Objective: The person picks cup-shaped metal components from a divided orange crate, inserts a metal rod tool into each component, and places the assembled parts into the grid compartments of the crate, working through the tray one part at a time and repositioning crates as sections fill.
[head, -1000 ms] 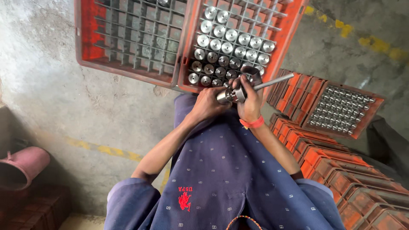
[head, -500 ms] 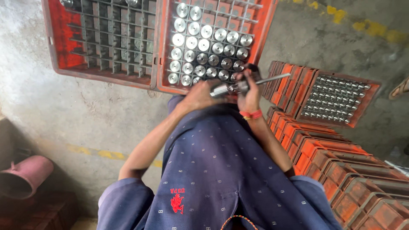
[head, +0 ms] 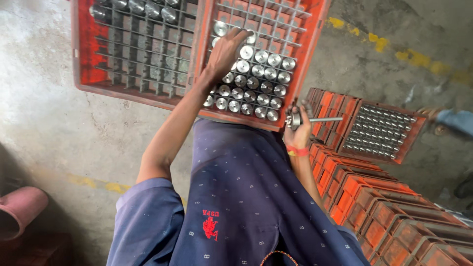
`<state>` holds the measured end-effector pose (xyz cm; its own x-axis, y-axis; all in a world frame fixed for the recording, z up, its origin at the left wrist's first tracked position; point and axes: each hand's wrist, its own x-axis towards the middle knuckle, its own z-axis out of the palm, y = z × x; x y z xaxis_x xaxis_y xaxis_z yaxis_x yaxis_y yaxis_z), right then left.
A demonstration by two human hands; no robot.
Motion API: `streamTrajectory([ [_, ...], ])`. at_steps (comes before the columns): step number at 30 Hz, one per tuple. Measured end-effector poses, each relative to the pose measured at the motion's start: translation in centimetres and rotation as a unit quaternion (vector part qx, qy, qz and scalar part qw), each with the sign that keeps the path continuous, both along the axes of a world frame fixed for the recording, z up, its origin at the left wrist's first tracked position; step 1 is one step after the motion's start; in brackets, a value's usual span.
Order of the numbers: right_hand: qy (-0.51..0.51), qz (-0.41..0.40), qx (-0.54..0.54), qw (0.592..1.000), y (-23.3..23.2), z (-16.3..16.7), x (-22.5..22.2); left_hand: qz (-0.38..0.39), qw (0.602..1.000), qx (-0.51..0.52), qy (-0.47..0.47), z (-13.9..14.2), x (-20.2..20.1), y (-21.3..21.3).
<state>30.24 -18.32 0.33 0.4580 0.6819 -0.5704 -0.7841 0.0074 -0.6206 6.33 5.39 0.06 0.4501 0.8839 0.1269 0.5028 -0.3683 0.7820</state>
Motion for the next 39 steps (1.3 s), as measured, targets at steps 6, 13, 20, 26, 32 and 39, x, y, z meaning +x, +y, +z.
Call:
streamTrajectory([
  [6, -0.016, 0.02, -0.028, 0.999, -1.4, -0.3, -3.0, 0.164, 0.987, 0.001, 0.002, 2.1, -11.3, 0.8],
  [13, -0.055, 0.021, -0.051, 0.997, -1.2, 0.3, -6.8, 0.335, 0.894, 0.003, 0.296, 1.5, -30.2, 6.2],
  [20, -0.059, 0.037, -0.048, 0.996, 0.8, 0.5, -12.0, 0.275, 0.916, 0.047, 0.288, 1.2, -33.7, 8.8],
  [26, -0.038, 0.063, -0.067, 0.995, 0.6, 0.5, -12.9, 0.306, 0.952, 0.017, 0.005, 9.0, -36.1, 2.4],
  [32, -0.027, 0.117, -0.036, 0.992, 2.3, -0.3, -13.8, 0.322, 0.726, -0.318, -0.518, 4.3, -24.7, -5.6],
  [39, -0.043, 0.162, 0.015, 0.986, 5.2, 3.6, -14.1, 0.124, 0.961, -0.235, -0.074, 2.8, -8.9, -16.6],
])
